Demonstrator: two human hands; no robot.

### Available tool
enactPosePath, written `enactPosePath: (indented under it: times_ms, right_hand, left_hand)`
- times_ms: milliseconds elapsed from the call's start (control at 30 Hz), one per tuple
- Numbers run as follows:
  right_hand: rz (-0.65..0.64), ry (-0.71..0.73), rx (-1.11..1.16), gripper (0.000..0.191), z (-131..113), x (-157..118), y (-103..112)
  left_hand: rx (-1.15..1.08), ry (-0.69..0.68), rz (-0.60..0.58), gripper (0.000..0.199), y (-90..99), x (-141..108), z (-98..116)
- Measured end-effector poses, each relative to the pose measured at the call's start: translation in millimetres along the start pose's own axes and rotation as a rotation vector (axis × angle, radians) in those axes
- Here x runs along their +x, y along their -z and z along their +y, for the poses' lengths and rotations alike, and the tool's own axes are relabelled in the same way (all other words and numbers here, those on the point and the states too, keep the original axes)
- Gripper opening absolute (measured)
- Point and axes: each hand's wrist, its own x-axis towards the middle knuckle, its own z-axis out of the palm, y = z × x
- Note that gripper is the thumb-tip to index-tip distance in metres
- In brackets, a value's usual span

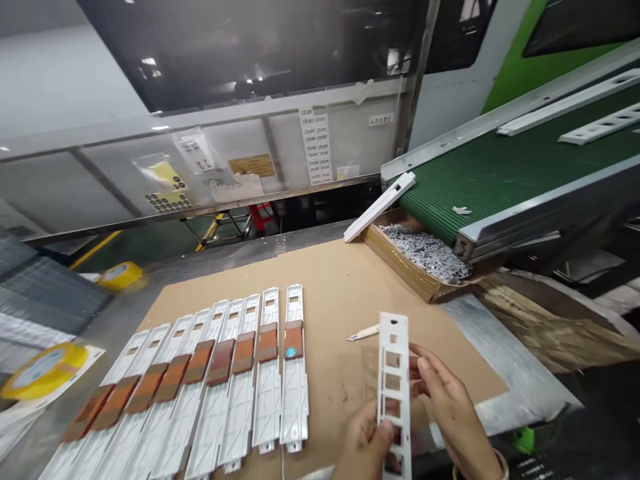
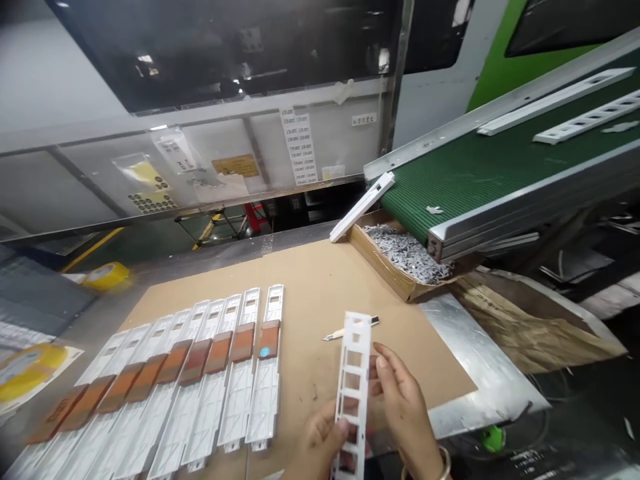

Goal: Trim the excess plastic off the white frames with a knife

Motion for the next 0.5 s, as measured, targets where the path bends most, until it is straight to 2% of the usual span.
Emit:
enactPosePath:
  times_ms: [67, 133, 233, 300, 367, 433, 500]
  right_hand:
    - [0.04, 0.04, -0.081, 0.067, 12.6, -21.9, 9.7]
    - [0.048, 0.074, -0.156, 0.073, 24.6, -52.7, 17.1]
    - [0.112, 0.073, -0.235, 0.067, 43.0, -97.2, 27.2]
    - [0.244, 0.02, -0.278, 0.066, 59.6, -119.3, 42.6]
    - [0.44, -0.085, -0.318, 0.069, 81.4, -138.0, 70.2]
    - [0.665, -0.239, -0.355, 0.071, 106.8, -154.5, 107.6]
    - [0.833, -0.395, -0.39, 0.067, 132.3, -165.9, 147.9]
  left_hand:
    - [-0.065, -0.023, 0.12, 0.059, -12.4, 10.1, 3.3]
    - [-0.119, 0.004, 0.188, 0.057, -27.9, 15.2, 3.3]
    - [-0.096, 0.043, 0.111, 0.062, -51.0, 13.7, -8.0]
    - [0.002, 0.013, 0.004, 0.069, -60.5, 9.3, -21.2]
    - [0.133, 0.002, -0.078, 0.071, -62.5, 5.1, -34.2]
    - [0.263, 0.02, -0.089, 0.068, -57.9, 3.4, -43.2]
    - [0.343, 0.013, -0.042, 0.064, -50.1, 4.4, -46.1]
